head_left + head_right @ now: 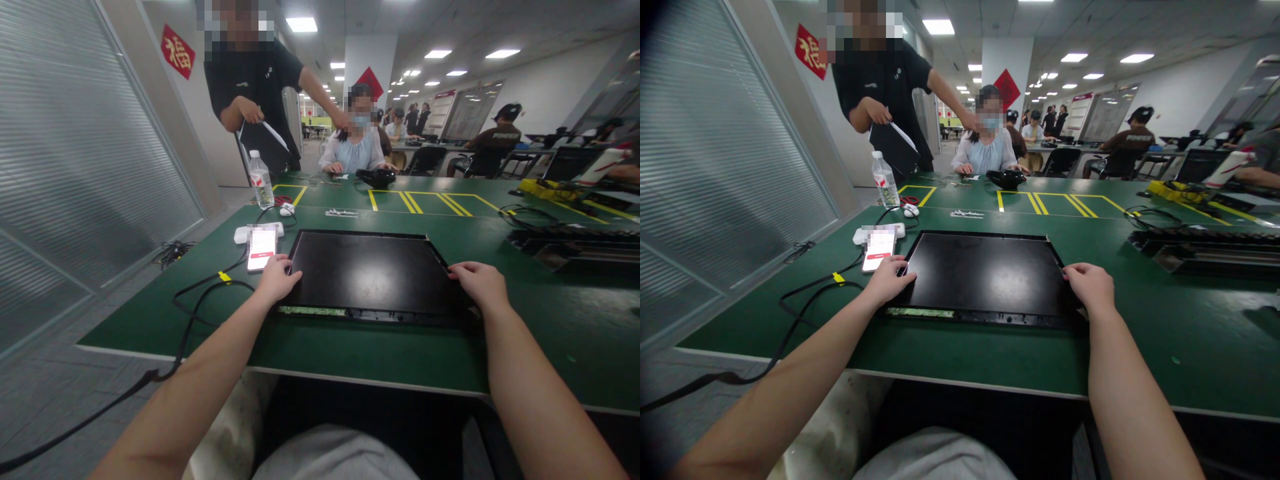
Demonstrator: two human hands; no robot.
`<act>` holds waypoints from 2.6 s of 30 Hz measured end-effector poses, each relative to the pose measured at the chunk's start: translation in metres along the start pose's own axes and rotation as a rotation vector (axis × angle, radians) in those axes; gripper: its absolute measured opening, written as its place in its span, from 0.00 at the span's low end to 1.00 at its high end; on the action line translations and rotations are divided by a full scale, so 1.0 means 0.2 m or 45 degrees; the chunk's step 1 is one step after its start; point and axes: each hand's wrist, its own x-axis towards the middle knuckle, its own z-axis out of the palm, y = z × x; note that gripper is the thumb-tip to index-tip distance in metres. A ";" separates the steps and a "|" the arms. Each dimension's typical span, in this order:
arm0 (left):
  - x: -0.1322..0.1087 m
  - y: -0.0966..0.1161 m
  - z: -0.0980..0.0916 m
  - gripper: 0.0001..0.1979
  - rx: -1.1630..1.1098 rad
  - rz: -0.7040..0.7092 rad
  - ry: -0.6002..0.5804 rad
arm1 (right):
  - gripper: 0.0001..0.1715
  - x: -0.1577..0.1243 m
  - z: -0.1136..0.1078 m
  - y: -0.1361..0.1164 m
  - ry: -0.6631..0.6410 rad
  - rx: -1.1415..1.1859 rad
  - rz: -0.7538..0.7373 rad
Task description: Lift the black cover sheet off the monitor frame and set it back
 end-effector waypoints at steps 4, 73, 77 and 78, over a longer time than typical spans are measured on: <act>0.00 0.00 0.00 0.15 0.011 0.003 0.000 | 0.10 -0.01 -0.01 -0.02 -0.030 -0.027 0.020; -0.06 0.17 -0.10 0.15 -0.857 -0.571 0.045 | 0.19 0.04 0.01 0.06 -0.077 -0.275 0.182; -0.06 0.19 -0.09 0.21 -1.033 -0.658 0.061 | 0.20 0.03 0.00 0.04 -0.078 -0.271 0.190; -0.06 0.19 -0.09 0.21 -1.064 -0.668 0.059 | 0.21 0.03 0.00 0.04 -0.080 -0.263 0.197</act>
